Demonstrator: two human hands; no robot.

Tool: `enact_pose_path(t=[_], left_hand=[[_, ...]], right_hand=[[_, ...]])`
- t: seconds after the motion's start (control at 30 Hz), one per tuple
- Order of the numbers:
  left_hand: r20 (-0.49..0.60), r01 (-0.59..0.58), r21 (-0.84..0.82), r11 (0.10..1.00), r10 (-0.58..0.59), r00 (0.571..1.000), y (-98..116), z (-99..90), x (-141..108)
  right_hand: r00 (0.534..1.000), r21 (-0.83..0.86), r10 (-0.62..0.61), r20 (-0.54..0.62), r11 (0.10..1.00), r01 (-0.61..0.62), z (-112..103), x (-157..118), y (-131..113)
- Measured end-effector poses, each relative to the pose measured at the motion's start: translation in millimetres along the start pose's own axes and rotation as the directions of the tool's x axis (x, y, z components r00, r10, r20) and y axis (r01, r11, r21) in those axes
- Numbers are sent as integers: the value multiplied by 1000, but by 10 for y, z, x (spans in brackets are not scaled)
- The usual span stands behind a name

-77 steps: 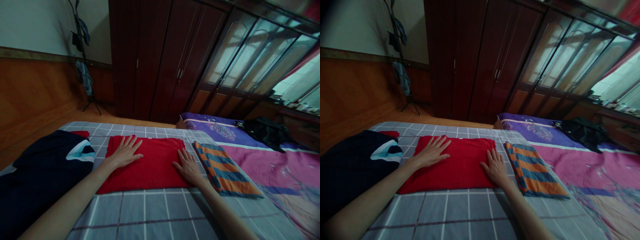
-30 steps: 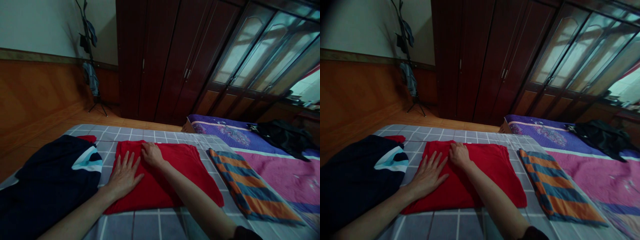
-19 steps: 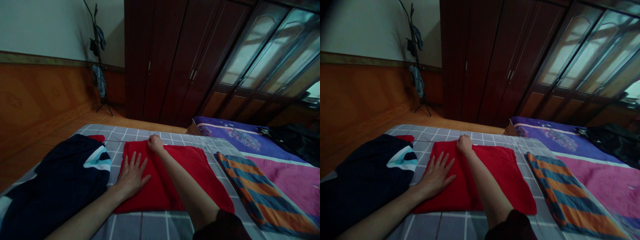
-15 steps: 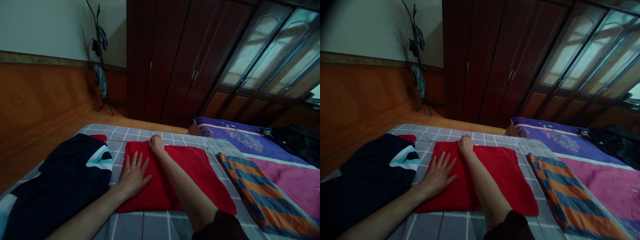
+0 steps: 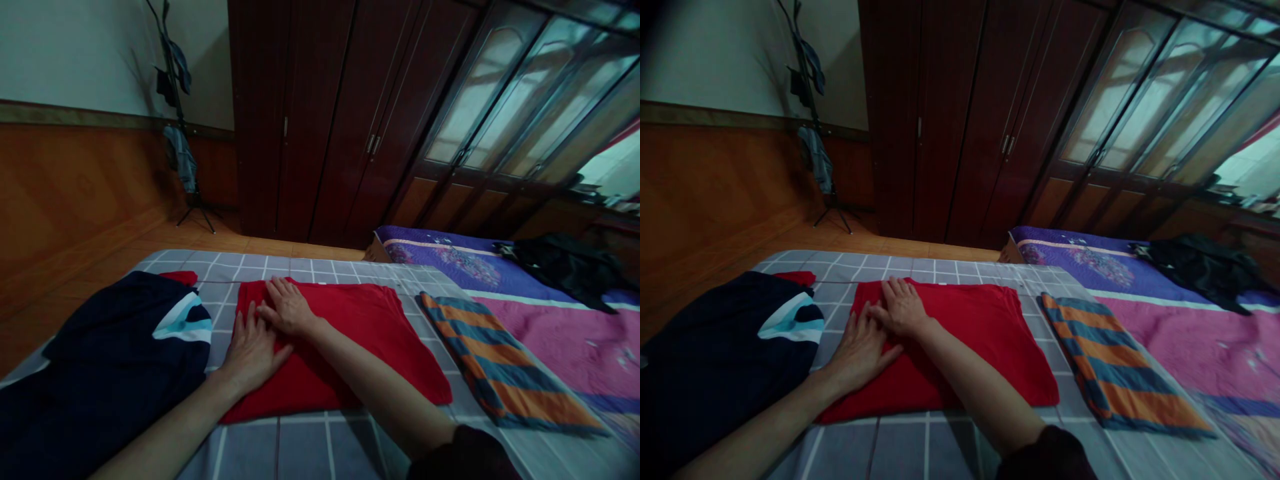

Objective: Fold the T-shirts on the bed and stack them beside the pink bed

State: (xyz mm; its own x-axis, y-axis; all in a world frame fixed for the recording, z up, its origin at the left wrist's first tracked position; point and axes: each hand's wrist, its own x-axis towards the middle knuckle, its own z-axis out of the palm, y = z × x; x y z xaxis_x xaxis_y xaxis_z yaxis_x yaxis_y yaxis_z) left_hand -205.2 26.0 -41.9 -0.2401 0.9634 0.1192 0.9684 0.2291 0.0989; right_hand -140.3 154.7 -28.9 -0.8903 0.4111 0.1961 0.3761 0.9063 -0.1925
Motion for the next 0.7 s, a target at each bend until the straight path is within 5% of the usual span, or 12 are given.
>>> enact_pose_path(t=[0.17, 0.3, 0.47, 0.6, 0.7], left_hand=[[34, 3, 7, 1000, -3, 999, 5, -6, -6], [51, 21, 27, 999, -22, 998, 28, -35, -15], [66, 20, 49, 999, -23, 998, 36, -42, -21], [51, 18, 59, 998, -21, 998, 37, -34, -18], [62, 24, 58, 998, -27, 998, 43, -38, -18]], right_hand=[[997, -80, 45, 59, 996, -40, -56, -386, 327], [957, -245, 269, 112, 940, -236, -348, -772, 1037], [862, -324, 507, 4, 816, -479, -768, -1189, 1805], [835, -343, 545, -69, 773, -533, -737, -1243, 1617], [936, -293, 350, -26, 893, -342, -503, -1195, 1108]])
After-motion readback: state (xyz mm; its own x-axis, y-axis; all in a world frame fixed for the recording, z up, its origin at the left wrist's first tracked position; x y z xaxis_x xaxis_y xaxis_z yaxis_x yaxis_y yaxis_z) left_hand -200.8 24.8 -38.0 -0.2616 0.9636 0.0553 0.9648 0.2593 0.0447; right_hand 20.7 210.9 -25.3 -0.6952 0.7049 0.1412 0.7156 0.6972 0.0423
